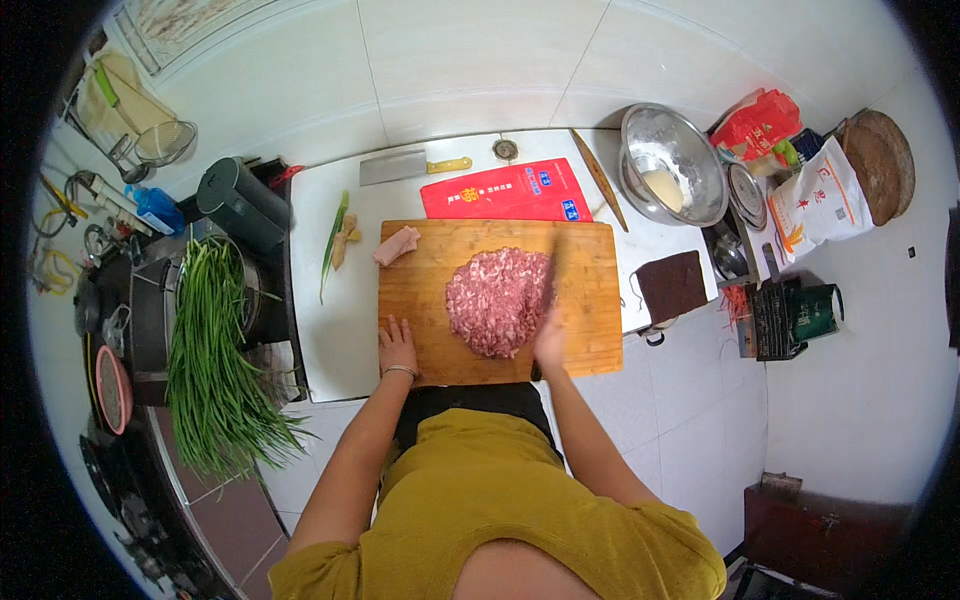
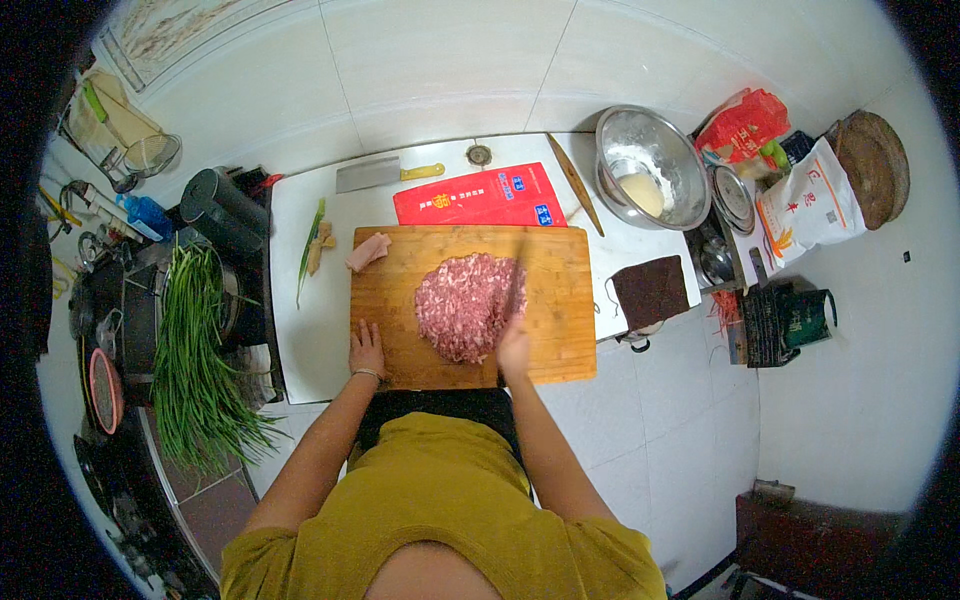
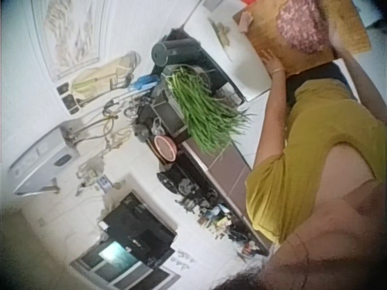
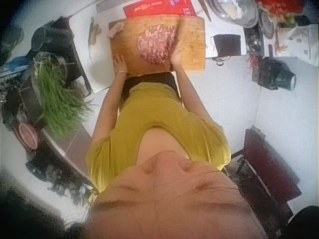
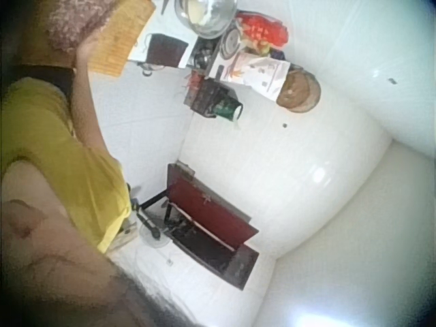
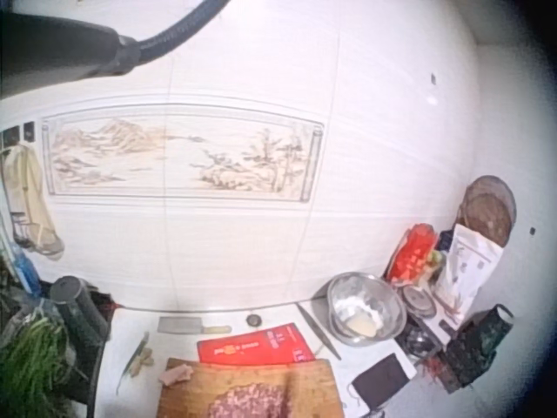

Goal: The person repeatedly chops a pile of ground meat on a wooden cutting board using a cleaver. The meat is progressively minced into a finer consistency throughout the clip.

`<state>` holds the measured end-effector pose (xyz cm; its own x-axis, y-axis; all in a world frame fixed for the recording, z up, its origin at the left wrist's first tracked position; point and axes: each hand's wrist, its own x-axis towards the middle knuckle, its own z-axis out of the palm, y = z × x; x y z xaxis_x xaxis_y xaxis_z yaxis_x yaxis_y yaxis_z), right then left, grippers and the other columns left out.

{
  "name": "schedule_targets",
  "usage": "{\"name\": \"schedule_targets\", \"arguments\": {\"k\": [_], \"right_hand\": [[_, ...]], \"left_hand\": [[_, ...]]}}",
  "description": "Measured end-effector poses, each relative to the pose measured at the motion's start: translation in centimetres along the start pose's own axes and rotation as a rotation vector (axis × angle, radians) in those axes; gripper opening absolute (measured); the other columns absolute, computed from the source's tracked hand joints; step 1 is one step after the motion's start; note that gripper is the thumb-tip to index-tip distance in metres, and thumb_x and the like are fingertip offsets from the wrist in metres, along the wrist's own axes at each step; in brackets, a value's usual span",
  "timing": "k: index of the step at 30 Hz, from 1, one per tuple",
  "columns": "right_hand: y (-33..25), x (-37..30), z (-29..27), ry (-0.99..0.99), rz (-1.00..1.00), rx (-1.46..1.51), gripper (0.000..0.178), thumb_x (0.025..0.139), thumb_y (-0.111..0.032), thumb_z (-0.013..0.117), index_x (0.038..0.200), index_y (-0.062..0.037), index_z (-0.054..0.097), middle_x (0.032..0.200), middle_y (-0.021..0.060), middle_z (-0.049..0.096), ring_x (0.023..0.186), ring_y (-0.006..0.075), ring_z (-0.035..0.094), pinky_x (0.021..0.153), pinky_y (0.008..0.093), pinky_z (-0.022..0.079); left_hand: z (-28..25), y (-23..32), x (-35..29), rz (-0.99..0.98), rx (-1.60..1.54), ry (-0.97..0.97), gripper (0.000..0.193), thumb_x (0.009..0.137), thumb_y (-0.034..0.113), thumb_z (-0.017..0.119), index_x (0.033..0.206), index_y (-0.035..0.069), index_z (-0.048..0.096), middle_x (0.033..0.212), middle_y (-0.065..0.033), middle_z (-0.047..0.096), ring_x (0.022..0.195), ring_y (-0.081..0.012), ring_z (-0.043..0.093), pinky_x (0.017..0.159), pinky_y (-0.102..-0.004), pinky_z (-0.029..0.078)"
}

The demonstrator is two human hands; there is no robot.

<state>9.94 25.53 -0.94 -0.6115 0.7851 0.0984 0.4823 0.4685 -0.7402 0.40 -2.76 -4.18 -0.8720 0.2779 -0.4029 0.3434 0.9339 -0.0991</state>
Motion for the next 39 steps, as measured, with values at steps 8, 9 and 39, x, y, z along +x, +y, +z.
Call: {"name": "schedule_targets", "arguments": {"k": [8, 9, 39], "right_hand": [[-11.1, 3.5, -9.1, -0.477, 0.283, 0.406, 0.058, 0.088, -0.052, 0.024, 0.052, -0.0087, 0.037, 0.039, 0.0033, 0.034, 0.029, 0.0145, 0.037, 0.028, 0.0272, 0.029], [-11.6, 3.5, -9.4, -0.427, 0.228, 0.467, 0.057, 0.089, -0.051, 0.024, 0.052, -0.009, 0.036, 0.039, 0.0029, 0.034, 0.029, 0.0137, 0.036, 0.028, 0.0264, 0.028], [-6.0, 2.1, -4.5, -0.644, 0.525, 0.057, 0.073, 0.08, -0.063, 0.029, 0.055, 0.0021, 0.048, 0.046, 0.0124, 0.046, 0.037, 0.0241, 0.048, 0.037, 0.0351, 0.039]], "left_hand": [[-5.7, 0.2, -2.1, 0.008, -0.074, -0.179, 0.116, 0.051, 0.035, 0.079, 0.136, 0.009, 0.005, 0.141, -0.0168, -0.001, 0.126, -0.0384, 0.016, 0.101, -0.0429, 0.023], [-6.0, 0.2, -2.2, 0.003, -0.067, -0.2, 0.115, 0.051, 0.035, 0.079, 0.136, 0.009, 0.005, 0.141, -0.0166, -0.001, 0.126, -0.0384, 0.016, 0.101, -0.043, 0.023], [-6.2, -0.4, -2.5, 0.003, -0.11, -0.213, 0.124, 0.045, 0.043, 0.08, 0.136, 0.01, 0.002, 0.142, -0.0139, -0.002, 0.127, -0.0364, 0.014, 0.103, -0.0404, 0.021]]}}
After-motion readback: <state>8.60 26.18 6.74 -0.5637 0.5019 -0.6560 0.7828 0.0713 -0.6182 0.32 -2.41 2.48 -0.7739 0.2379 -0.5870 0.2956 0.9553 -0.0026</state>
